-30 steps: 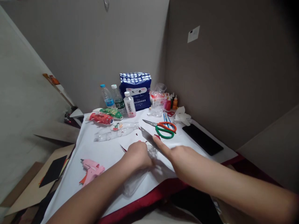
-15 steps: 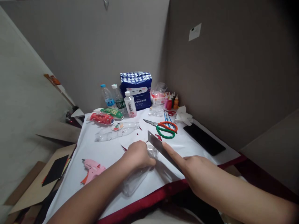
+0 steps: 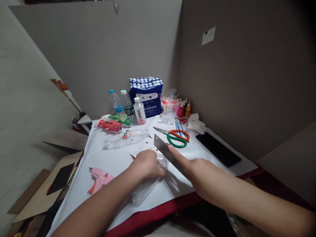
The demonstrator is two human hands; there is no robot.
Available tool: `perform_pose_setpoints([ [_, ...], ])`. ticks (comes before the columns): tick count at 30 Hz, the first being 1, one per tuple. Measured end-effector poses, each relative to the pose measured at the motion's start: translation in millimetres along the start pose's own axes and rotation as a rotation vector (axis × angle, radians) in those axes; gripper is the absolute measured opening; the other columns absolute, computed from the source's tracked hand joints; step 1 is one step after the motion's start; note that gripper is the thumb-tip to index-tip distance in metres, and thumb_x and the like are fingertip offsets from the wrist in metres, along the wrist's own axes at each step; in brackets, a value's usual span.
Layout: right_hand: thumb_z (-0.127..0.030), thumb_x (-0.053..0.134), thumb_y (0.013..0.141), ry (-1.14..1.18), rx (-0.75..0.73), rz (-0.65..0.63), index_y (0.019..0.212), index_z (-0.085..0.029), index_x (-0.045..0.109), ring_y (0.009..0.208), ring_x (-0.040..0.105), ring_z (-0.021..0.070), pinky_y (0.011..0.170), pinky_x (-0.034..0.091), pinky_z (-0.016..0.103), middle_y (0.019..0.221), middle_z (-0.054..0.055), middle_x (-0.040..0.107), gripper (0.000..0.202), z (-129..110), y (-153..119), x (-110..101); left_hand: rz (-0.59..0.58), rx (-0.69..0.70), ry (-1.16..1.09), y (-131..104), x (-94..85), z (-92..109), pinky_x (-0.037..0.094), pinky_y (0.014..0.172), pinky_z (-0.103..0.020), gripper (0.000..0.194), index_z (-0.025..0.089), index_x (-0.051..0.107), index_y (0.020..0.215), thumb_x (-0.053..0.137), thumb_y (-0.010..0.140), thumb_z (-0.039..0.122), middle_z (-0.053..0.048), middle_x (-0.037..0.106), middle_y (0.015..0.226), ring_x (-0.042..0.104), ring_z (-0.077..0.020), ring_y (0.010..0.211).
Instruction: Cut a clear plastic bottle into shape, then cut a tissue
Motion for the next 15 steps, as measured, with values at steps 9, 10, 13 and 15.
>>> perform_pose_setpoints([
  [9, 0.002, 0.055, 0.066, -0.134, -0.06, 0.045, 0.151, -0.023, 0.002, 0.06, 0.063, 0.0215, 0.047, 0.03, 0.025, 0.081, 0.009, 0.07, 0.103, -20.1, 26.0, -26.0, -0.019, 0.014, -0.004, -3.6, 3.4, 7.0, 0.05, 0.058, -0.032, 0.055, 0.018, 0.069, 0.081, 0.07, 0.045, 0.059, -0.011, 0.07, 0.079, 0.067, -0.0294, 0.072],
  [10, 0.0, 0.056, 0.067, -0.132, -0.083, 0.063, 0.151, -0.023, 0.003, 0.062, 0.063, 0.0207, 0.047, 0.031, 0.024, 0.084, 0.01, 0.07, 0.101, -27.4, 35.1, -33.9, -0.019, 0.003, -0.01, -3.3, 3.9, 4.7, 0.05, 0.058, -0.032, 0.056, 0.018, 0.069, 0.083, 0.069, 0.046, 0.059, -0.011, 0.07, 0.08, 0.067, -0.0287, 0.071],
  [13, -0.006, 0.059, 0.069, -0.126, -0.114, 0.088, 0.151, -0.021, 0.002, 0.069, 0.063, 0.0208, 0.05, 0.033, 0.024, 0.089, 0.011, 0.069, 0.101, -37.8, 47.1, -41.9, -0.023, -0.029, -0.027, -1.7, 4.7, -2.8, 0.049, 0.055, -0.03, 0.056, 0.019, 0.068, 0.088, 0.067, 0.051, 0.061, -0.01, 0.071, 0.08, 0.067, -0.0264, 0.068],
  [15, -0.005, 0.059, 0.069, -0.131, -0.091, 0.088, 0.151, -0.021, 0.001, 0.067, 0.062, 0.021, 0.05, 0.032, 0.024, 0.084, 0.01, 0.068, 0.101, -30.0, 39.8, -33.2, -0.021, -0.03, -0.024, -0.4, 4.4, -5.1, 0.05, 0.057, -0.031, 0.053, 0.019, 0.068, 0.087, 0.067, 0.052, 0.059, -0.01, 0.071, 0.082, 0.067, -0.027, 0.072],
])
Point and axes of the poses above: each hand's wrist, its own y-axis towards the middle knuckle, its own x-axis out of the palm, z = x × y, the point moved 10 cm from there along y, towards the middle knuckle
